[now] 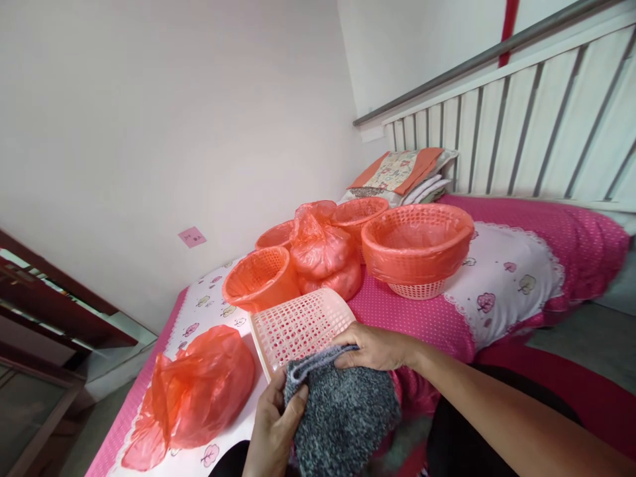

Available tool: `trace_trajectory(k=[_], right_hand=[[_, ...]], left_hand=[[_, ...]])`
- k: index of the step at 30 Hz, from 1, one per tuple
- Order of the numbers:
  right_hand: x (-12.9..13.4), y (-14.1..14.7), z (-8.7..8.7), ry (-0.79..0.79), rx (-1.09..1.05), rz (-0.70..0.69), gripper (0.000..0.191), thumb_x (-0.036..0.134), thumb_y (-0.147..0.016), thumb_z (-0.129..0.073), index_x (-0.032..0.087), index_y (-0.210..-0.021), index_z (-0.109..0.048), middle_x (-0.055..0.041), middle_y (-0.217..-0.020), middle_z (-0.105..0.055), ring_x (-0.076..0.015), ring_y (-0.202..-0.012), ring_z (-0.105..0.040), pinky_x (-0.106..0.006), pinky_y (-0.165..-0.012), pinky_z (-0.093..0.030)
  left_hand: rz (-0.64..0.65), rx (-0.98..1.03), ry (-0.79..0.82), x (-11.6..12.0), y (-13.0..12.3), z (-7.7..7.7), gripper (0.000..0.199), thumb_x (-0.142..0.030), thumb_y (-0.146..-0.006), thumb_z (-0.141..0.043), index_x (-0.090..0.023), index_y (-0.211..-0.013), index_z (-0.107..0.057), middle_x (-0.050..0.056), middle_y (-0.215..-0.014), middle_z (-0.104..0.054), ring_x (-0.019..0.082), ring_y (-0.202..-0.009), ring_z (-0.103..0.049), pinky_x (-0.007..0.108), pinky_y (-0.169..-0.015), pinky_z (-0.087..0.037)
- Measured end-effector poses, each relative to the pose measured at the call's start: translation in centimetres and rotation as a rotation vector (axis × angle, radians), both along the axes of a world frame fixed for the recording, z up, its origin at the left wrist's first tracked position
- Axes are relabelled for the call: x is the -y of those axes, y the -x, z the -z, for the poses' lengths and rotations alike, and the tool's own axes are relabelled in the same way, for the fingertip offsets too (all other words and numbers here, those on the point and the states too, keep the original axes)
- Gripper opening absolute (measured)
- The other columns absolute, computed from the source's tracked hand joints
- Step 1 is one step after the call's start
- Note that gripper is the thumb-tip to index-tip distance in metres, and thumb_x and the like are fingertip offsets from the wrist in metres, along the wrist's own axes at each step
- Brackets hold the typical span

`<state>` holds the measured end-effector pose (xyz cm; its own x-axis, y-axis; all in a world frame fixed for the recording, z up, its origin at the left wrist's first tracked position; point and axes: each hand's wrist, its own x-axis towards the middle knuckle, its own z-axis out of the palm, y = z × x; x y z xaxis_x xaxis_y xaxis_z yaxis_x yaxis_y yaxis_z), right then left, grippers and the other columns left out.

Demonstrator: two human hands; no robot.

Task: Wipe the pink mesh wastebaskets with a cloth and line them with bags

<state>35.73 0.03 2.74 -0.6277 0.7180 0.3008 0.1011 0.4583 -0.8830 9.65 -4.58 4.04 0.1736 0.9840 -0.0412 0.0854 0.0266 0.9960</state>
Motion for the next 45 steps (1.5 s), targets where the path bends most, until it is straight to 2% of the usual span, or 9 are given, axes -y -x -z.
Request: trace_trajectory(k=[5, 9, 14, 19, 24, 28, 33, 39, 45], right_hand=[[0.9, 0.6, -0.2, 0.182, 0.095, -0.109, 0.033, 0.046, -0.076, -0.087, 0.020, -0.093, -0.076, 0.0028, -0.084, -0.067, -0.0133, -0.075, -0.056, -0.023, -0.069, -0.045], [1.4, 3.0, 1.1, 0.272, 0.118, -0.164, 0.050, 0.049, -0.061, -0.096, 0.018, -0.096, -0.078, 0.0033, -0.085, -0.069, -0.0138, -0.076, -0.059, -0.022, -0.067, -0.046], [0.5, 1.3, 0.9, 0.224, 0.033, -0.076, 0.037, 0.050, -0.074, -0.086, 0.018, -0.091, -0.078, 0.0025, -0.080, -0.069, -0.0150, -0.075, -0.061, -0.025, -0.070, -0.049], [-1.8, -3.3, 0.4, 0.222, -0.184, 0.337, 0.030, 0.047, -0.084, -0.074, 0.020, -0.094, -0.075, -0.0029, -0.092, -0.076, -0.0208, -0.086, -0.069, -0.032, -0.080, -0.054], [-4.6, -5.4, 2.3, 0.026, -0.185, 0.978, 0.026, 0.045, -0.084, -0.064, 0.020, -0.089, -0.071, -0.0078, -0.092, -0.078, -0.0278, -0.091, -0.072, -0.039, -0.084, -0.054], [-5.4, -5.5, 3.0, -0.070, -0.172, 1.216, 0.027, 0.039, -0.079, -0.060, 0.020, -0.095, -0.069, -0.0116, -0.094, -0.078, -0.0305, -0.092, -0.074, -0.040, -0.082, -0.055], [-4.6, -4.5, 1.8, -0.217, -0.246, 1.221, 0.027, 0.041, -0.079, -0.060, 0.020, -0.094, -0.069, -0.0089, -0.089, -0.077, -0.0290, -0.087, -0.072, -0.038, -0.080, -0.053], [-4.4, -4.3, 0.6, -0.081, -0.310, 1.145, 0.031, 0.052, -0.078, -0.062, 0.021, -0.078, -0.067, -0.0061, -0.078, -0.074, -0.0278, -0.080, -0.070, -0.037, -0.073, -0.053], [-4.5, -5.0, 0.5, 0.057, -0.346, 1.072, 0.024, 0.042, -0.071, -0.068, 0.022, -0.083, -0.070, -0.0063, -0.079, -0.076, -0.0274, -0.079, -0.071, -0.037, -0.072, -0.054]], left_hand=[[0.158, -0.340, -0.241, 0.5, -0.4, -0.2, 0.019, -0.020, -0.074, -0.075, -0.020, -0.093, -0.080, 0.003, -0.083, -0.078, 0.023, -0.081, -0.068, 0.027, -0.076, -0.052], [0.266, -0.346, -0.247, 0.5, -0.7, 1.4, 0.019, -0.025, -0.080, -0.071, -0.020, -0.097, -0.076, 0.004, -0.083, -0.076, 0.022, -0.078, -0.067, 0.027, -0.072, -0.050], [-0.196, -0.281, -0.392, -0.2, 1.5, 3.6, 0.047, -0.055, -0.086, -0.073, -0.023, -0.119, -0.070, 0.001, -0.084, -0.069, 0.017, -0.066, -0.061, 0.028, -0.063, -0.048], [-0.590, -0.196, -0.296, -2.1, 3.5, 3.6, 0.083, -0.065, -0.074, -0.081, -0.020, -0.140, -0.057, 0.018, -0.148, -0.059, 0.037, -0.128, -0.063, 0.048, -0.105, -0.052], [-0.317, 0.093, -0.068, -3.6, 2.4, 5.2, 0.074, -0.057, -0.065, -0.091, -0.016, -0.122, -0.069, 0.015, -0.118, -0.080, 0.037, -0.115, -0.074, 0.046, -0.100, -0.059], [-0.296, 0.194, 0.097, -3.6, 1.8, 6.4, 0.070, -0.062, -0.055, -0.096, -0.012, -0.100, -0.075, 0.017, -0.096, -0.084, 0.036, -0.098, -0.080, 0.041, -0.085, -0.064], [-0.283, 0.195, 0.083, -3.3, 2.3, 7.0, 0.064, -0.057, -0.054, -0.097, -0.012, -0.096, -0.078, 0.017, -0.096, -0.085, 0.036, -0.094, -0.081, 0.040, -0.081, -0.065], [-0.312, 0.143, 0.003, -4.0, 3.0, 8.4, 0.070, -0.059, -0.059, -0.094, -0.014, -0.109, -0.076, 0.016, -0.107, -0.083, 0.037, -0.099, -0.079, 0.047, -0.089, -0.065], [-0.564, -0.178, -0.379, -1.9, 2.1, 5.7, 0.083, -0.063, -0.078, -0.079, -0.021, -0.145, -0.055, 0.019, -0.152, -0.058, 0.041, -0.130, -0.063, 0.058, -0.110, -0.051]])
